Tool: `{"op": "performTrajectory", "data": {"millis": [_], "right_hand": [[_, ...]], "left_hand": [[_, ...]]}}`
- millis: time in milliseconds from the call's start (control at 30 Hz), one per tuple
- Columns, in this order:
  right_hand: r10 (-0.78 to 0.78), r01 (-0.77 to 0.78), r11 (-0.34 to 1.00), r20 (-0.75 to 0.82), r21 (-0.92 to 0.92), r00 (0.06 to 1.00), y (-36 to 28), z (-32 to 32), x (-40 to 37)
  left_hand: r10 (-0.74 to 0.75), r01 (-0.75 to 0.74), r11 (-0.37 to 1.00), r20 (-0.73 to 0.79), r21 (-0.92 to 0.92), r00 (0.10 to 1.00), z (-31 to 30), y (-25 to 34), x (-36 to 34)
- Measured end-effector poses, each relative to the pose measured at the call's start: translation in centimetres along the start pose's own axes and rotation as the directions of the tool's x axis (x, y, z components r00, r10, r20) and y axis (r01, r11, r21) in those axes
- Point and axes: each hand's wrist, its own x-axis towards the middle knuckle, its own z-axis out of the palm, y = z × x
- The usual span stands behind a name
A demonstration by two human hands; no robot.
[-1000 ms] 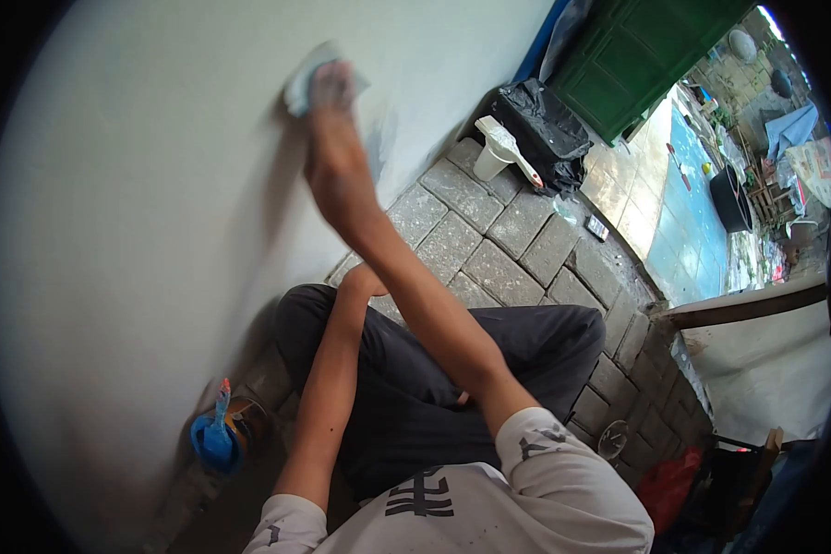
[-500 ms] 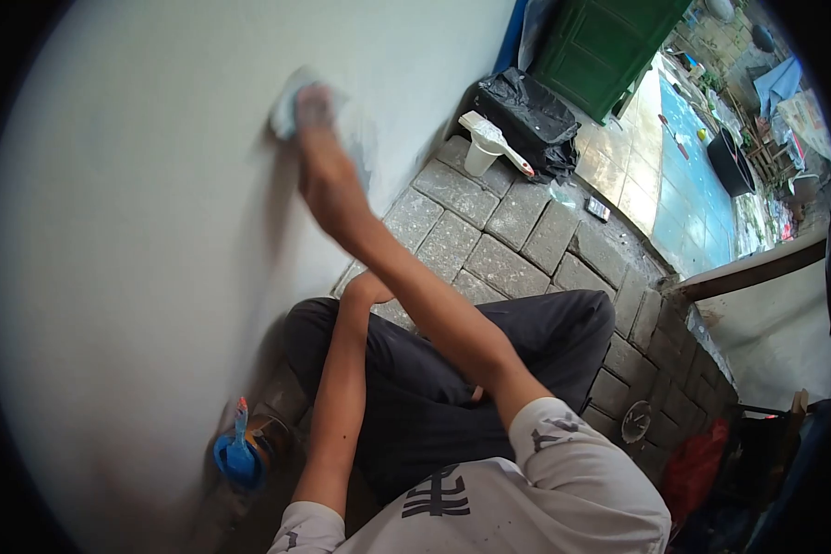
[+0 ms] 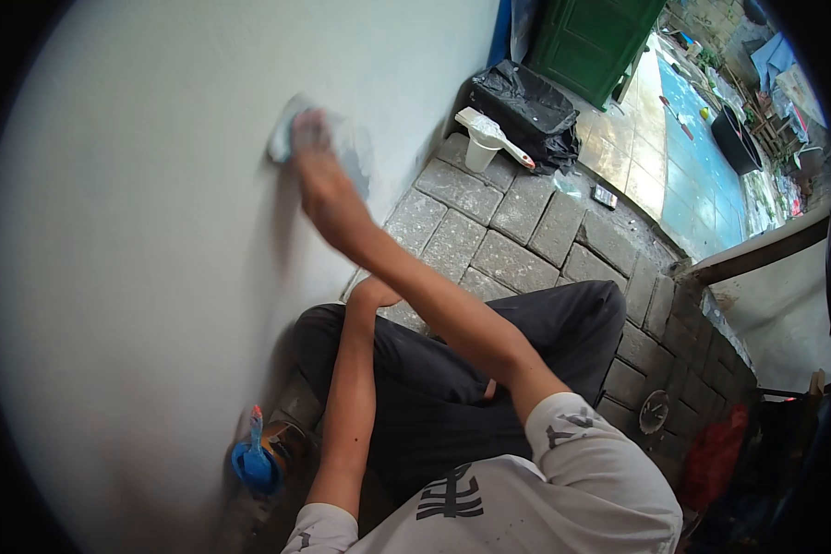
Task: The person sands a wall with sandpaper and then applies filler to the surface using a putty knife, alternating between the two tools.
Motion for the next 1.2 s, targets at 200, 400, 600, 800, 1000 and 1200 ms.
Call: {"op": "performTrajectory", "data": {"millis": [200, 400, 600, 800, 1000, 1200], "right_hand": [[0.082, -0.082, 0.996, 0.012, -0.028, 0.997, 0.3, -0.7, 0.9], [-0.067, 0.063, 0.996, 0.064, 0.069, 0.996, -0.1, -0.8, 1.4], [-0.138, 0.136, 0.989, 0.019, 0.055, 0.990, -0.6, -0.2, 1.3], [-0.092, 0.089, 0.991, 0.024, 0.104, 0.995, -1.7, -0.2, 1.2], [-0.008, 0.019, 0.987, -0.070, 0.157, 0.998, -1.5, 0.0, 2.2], [0.034, -0.031, 0.999, -0.127, 0.025, 0.991, 0.1, -0.8, 3.9]], "left_hand": [[-0.013, 0.015, 0.998, -0.028, 0.054, 1.000, -0.9, 1.3, -2.1], [-0.016, 0.018, 0.998, -0.027, 0.066, 1.000, -1.4, 1.5, -2.4], [-0.017, 0.020, 0.997, -0.041, 0.076, 0.999, -1.6, 1.9, -2.8], [-0.012, 0.018, 0.997, -0.071, 0.080, 0.997, -1.4, 2.0, -3.5], [-0.004, 0.010, 0.997, -0.072, 0.078, 0.997, -1.6, 2.4, -3.5], [0.007, 0.002, 0.996, -0.098, 0.085, 0.995, -0.9, 2.6, -3.6]]}}
